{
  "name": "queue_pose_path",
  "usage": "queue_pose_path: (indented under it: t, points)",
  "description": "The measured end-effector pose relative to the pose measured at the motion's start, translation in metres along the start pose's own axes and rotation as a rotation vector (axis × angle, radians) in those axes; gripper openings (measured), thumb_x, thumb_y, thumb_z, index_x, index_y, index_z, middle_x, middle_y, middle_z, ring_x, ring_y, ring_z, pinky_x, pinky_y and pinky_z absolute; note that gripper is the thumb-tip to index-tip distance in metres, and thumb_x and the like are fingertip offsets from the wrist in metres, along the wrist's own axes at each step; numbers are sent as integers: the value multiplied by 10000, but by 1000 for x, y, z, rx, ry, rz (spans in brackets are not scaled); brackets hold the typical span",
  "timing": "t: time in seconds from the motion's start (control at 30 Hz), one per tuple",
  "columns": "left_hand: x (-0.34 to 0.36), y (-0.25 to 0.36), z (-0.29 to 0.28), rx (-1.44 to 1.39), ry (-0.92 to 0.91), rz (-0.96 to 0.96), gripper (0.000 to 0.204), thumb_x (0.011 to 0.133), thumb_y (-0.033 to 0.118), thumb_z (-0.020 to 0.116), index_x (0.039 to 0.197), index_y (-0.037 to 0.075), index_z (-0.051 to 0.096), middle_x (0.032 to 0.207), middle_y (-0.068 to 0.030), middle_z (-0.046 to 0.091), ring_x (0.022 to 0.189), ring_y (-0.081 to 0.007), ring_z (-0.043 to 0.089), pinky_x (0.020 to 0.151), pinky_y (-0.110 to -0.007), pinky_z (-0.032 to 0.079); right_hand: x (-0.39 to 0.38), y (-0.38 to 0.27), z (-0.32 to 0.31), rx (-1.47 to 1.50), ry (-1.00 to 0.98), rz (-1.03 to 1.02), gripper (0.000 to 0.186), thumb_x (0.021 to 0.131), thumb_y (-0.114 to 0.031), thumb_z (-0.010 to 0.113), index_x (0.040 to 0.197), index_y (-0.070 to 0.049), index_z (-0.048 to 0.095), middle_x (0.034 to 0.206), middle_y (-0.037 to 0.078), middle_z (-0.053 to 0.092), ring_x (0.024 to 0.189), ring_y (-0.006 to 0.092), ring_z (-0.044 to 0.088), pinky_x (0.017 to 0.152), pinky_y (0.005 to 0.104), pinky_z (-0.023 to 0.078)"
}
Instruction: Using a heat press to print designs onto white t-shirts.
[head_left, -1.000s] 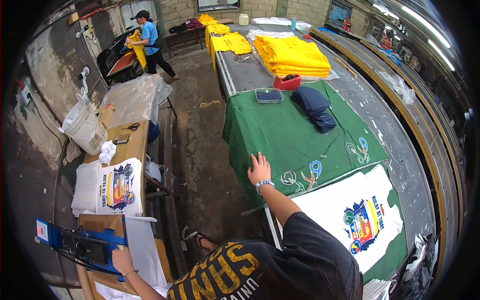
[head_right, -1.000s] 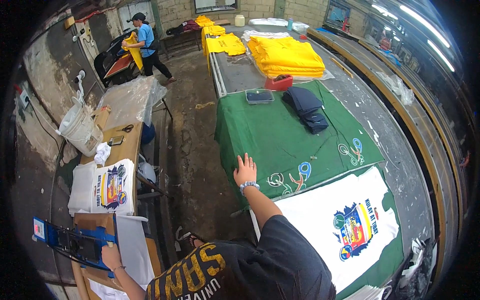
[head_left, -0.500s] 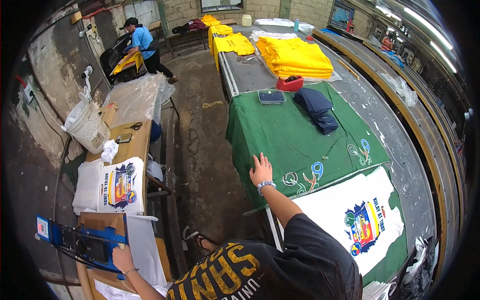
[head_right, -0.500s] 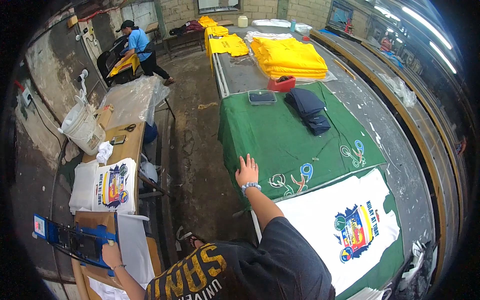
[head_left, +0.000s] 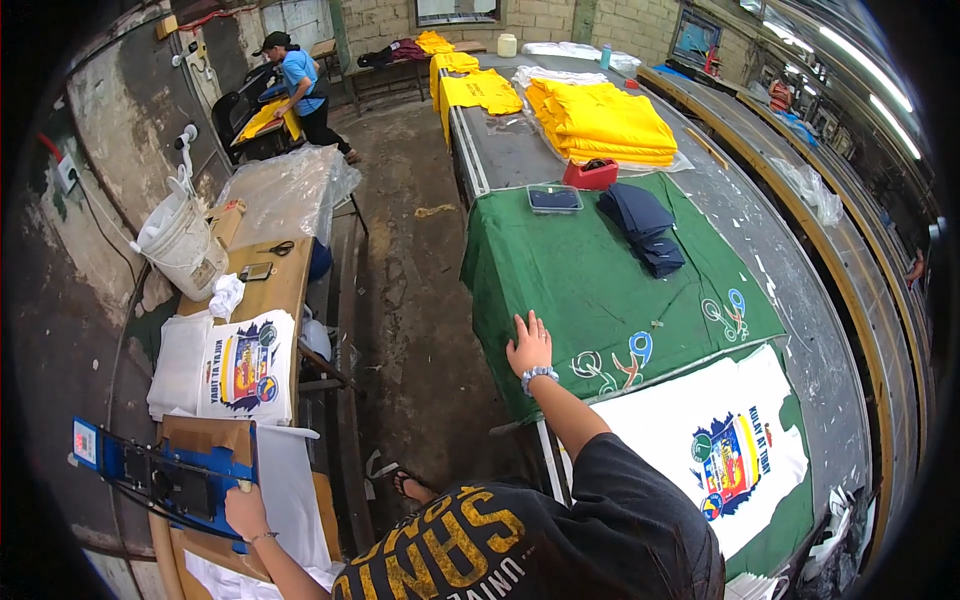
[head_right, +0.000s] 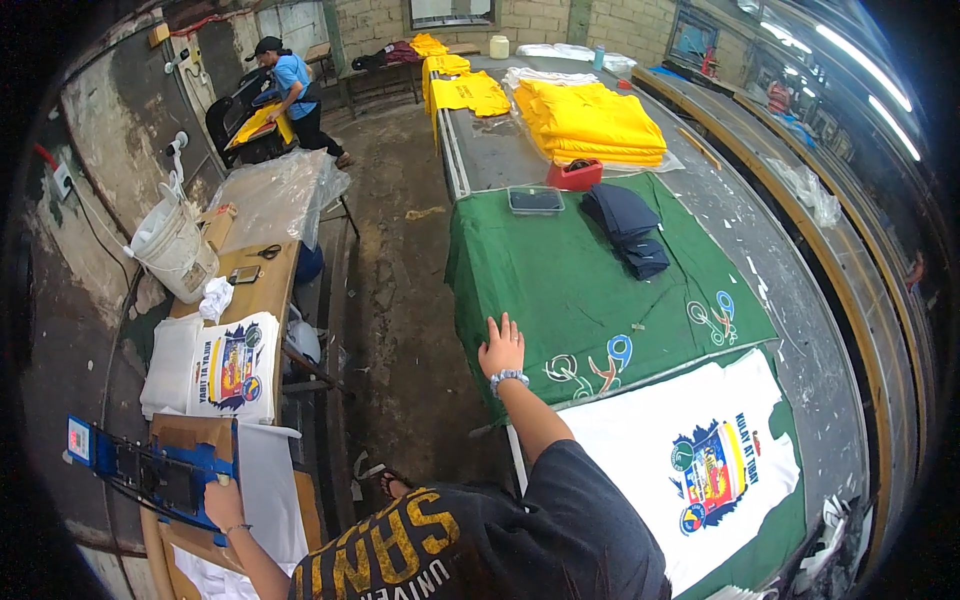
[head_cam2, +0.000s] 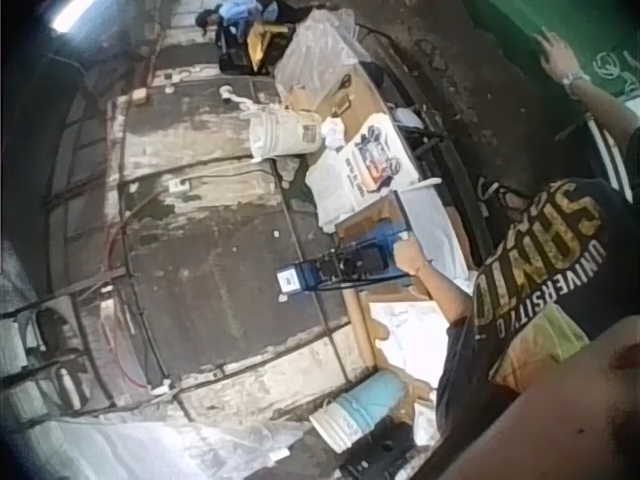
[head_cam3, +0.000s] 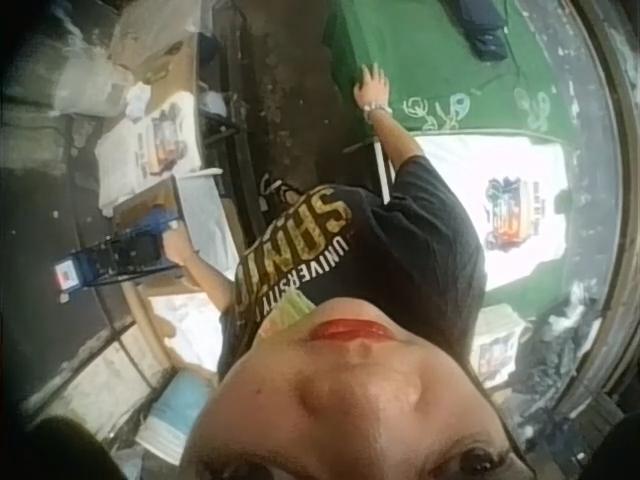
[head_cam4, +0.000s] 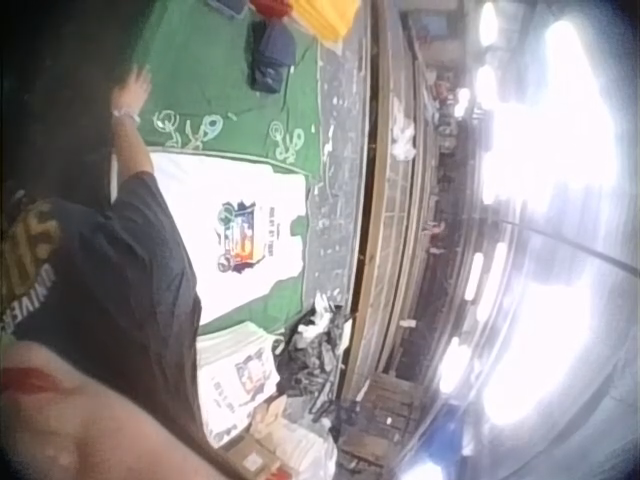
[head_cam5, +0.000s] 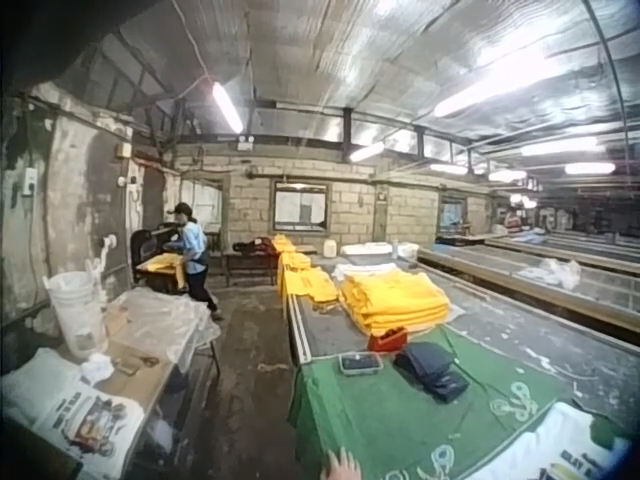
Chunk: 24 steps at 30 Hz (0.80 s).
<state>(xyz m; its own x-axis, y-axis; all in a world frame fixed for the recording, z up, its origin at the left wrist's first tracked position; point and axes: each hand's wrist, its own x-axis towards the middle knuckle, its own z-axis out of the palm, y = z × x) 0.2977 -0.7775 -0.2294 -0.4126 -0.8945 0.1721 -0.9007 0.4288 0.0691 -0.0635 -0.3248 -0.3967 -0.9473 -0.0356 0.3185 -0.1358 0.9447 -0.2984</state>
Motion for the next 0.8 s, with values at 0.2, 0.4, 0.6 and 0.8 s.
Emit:
queue_pose_path:
  t: [0.2, 0.4, 0.6, 0.8]
  points:
    - [1, -1, 2, 3, 5, -7, 306, 750, 245, 596, 817, -47, 661, 855, -246, 658, 817, -394, 651, 727, -460, 524, 0, 0, 0, 10, 19, -9, 594, 800, -239, 599, 1365, -149, 440, 1453, 168, 354, 1300, 348, 389, 1071, 463, 320]
    - [1, -2, 3, 25, 22, -1, 316, 760, 284, 612, 795, -23, 678, 820, -232, 662, 783, -388, 655, 706, -460, 529, 0, 0, -2, 25, 27, -16, 585, 796, -228, 600, 1354, -138, 448, 1448, 178, 359, 1295, 354, 393, 1069, 464, 322]
    - [0, 1, -1, 20, -4, -14, 305, 754, 254, 598, 811, -37, 669, 848, -243, 659, 816, -398, 649, 727, -464, 522, 0, 0, -1, 17, 15, -10, 583, 801, -232, 595, 1356, -134, 447, 1451, 177, 355, 1300, 353, 387, 1072, 462, 317]
    - [0, 1, 0, 34, 16, -19, 312, 762, 284, 609, 805, -17, 678, 844, -225, 665, 808, -381, 653, 729, -452, 525, 0, 0, -1, 16, 13, -7, 581, 807, -235, 593, 1359, -134, 444, 1454, 174, 350, 1305, 348, 380, 1078, 457, 310]
